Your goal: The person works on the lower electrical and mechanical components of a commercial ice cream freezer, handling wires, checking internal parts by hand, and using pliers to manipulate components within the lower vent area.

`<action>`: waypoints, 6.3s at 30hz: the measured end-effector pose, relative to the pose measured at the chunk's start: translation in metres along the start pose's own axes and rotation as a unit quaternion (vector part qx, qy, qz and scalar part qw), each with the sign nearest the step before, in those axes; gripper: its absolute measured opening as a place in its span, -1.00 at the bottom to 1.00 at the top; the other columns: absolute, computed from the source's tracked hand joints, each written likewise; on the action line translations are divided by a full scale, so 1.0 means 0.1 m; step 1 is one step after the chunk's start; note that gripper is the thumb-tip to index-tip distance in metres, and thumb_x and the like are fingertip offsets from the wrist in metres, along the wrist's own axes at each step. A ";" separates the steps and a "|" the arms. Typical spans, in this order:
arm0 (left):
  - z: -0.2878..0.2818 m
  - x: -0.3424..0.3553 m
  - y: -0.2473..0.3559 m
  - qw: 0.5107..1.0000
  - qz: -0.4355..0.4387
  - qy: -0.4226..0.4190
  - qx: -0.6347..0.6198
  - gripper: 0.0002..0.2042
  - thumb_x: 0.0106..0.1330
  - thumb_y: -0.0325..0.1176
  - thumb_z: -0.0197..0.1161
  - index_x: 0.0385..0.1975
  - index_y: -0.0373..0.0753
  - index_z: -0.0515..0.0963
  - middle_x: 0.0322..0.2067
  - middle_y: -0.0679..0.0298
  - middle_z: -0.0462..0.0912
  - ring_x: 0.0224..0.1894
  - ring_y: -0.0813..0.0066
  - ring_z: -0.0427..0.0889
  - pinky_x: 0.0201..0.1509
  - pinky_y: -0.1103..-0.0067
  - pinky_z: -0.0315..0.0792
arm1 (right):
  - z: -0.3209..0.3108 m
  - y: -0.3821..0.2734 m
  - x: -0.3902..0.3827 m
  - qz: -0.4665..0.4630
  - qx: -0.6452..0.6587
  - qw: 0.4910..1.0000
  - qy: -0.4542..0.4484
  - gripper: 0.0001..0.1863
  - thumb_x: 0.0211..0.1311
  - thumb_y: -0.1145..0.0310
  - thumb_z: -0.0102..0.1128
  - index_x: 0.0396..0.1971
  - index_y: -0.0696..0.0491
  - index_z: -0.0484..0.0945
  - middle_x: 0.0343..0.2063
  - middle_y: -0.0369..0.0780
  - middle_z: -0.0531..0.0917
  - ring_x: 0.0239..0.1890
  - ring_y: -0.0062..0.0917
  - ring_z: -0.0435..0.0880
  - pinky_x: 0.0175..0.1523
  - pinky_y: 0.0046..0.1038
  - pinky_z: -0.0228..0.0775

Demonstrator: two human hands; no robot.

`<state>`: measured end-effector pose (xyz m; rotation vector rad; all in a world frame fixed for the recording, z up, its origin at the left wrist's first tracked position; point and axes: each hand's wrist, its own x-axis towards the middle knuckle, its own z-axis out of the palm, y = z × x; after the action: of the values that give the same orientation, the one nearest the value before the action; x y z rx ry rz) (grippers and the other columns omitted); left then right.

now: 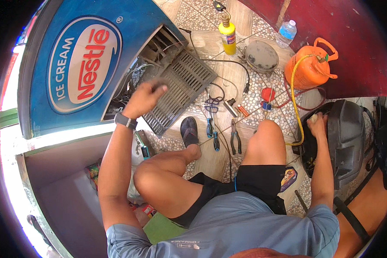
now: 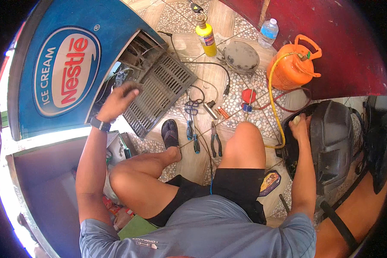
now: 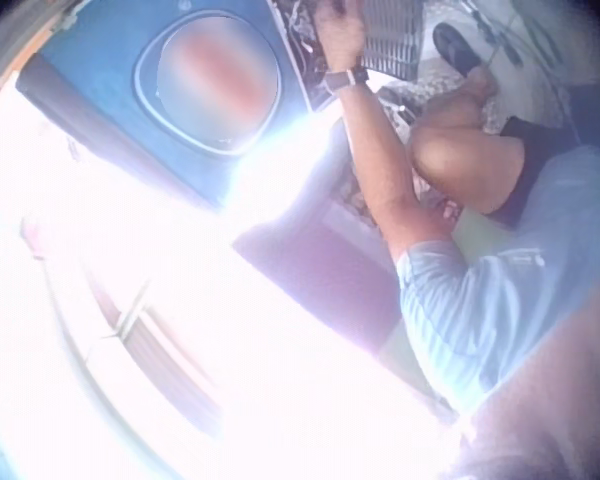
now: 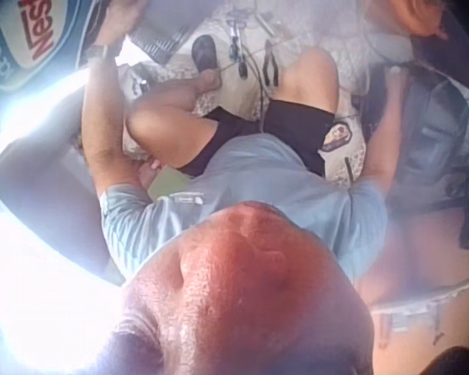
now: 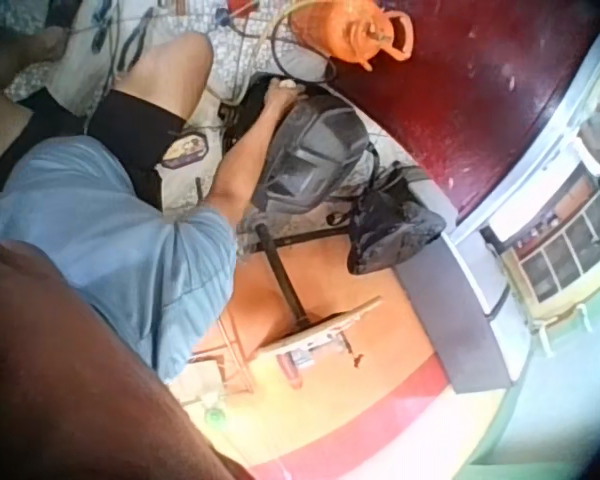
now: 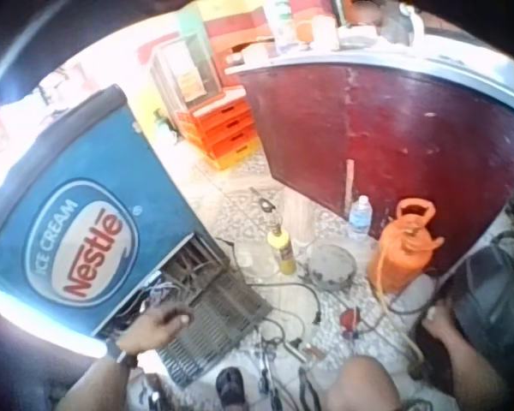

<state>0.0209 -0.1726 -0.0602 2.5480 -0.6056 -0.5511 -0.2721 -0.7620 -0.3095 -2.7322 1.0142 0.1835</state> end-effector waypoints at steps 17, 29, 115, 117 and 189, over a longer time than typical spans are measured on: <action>1.11 -0.13 -0.58 0.992 0.097 -0.068 -0.047 -0.49 0.38 -0.08 0.16 0.23 -0.25 0.39 0.16 -0.08 0.49 0.18 0.00 0.49 0.29 0.29 0.34 | -1.61 -2.72 -0.73 -0.315 0.164 0.934 -0.039 -0.45 -0.01 0.11 0.46 -0.13 0.15 0.46 -0.20 -0.02 0.55 -0.14 -0.08 0.55 -0.03 -0.23 0.40; 2.23 -0.02 -1.20 0.970 0.148 0.062 -0.182 -0.28 0.08 -0.18 0.44 0.26 -0.26 0.34 0.10 -0.05 0.45 0.18 -0.02 0.42 0.29 0.27 0.32 | 0.23 -4.65 -1.26 -0.358 0.147 0.904 -0.181 -0.33 0.03 0.00 0.42 0.03 0.11 0.42 -0.02 -0.01 0.48 0.01 -0.03 0.55 0.03 -0.13 0.45; 2.87 -0.38 -2.24 0.922 -0.134 0.153 -0.329 -0.38 0.23 -0.29 0.42 0.23 -0.35 0.31 0.00 0.04 0.53 -0.08 0.30 0.62 -0.05 0.43 0.54 | 1.87 -4.15 0.90 -0.143 0.212 0.966 -0.027 -0.19 -0.13 0.16 0.57 0.19 -0.02 0.41 0.13 -0.07 0.43 0.18 -0.17 0.46 0.27 -0.26 0.33; 2.88 -0.52 -2.30 0.918 -0.138 0.153 -0.338 -0.40 0.27 -0.33 0.38 0.25 -0.35 0.28 -0.01 0.07 0.52 -0.07 0.37 0.62 -0.05 0.51 0.56 | 1.93 -4.10 0.86 -0.128 0.235 0.963 -0.022 -0.16 -0.17 0.21 0.57 0.20 0.01 0.38 0.12 -0.02 0.42 0.20 -0.14 0.44 0.30 -0.27 0.30; 0.31 -0.41 1.43 0.876 0.131 0.295 -0.359 -0.71 0.48 -0.26 0.04 -0.08 -0.38 0.51 -0.32 -0.04 0.63 -0.23 0.06 0.65 -0.07 0.35 0.46 | -0.91 -3.93 -1.84 -0.219 0.711 0.523 -0.415 -0.71 0.31 0.26 0.31 -0.11 0.12 0.52 -0.36 -0.31 0.59 -0.37 -0.62 0.53 -0.24 -0.53 0.38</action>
<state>-0.0729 -0.2768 -0.0006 1.7419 -0.3999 0.1118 -0.1495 -0.3789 -0.1218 -0.9547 -0.0504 0.3111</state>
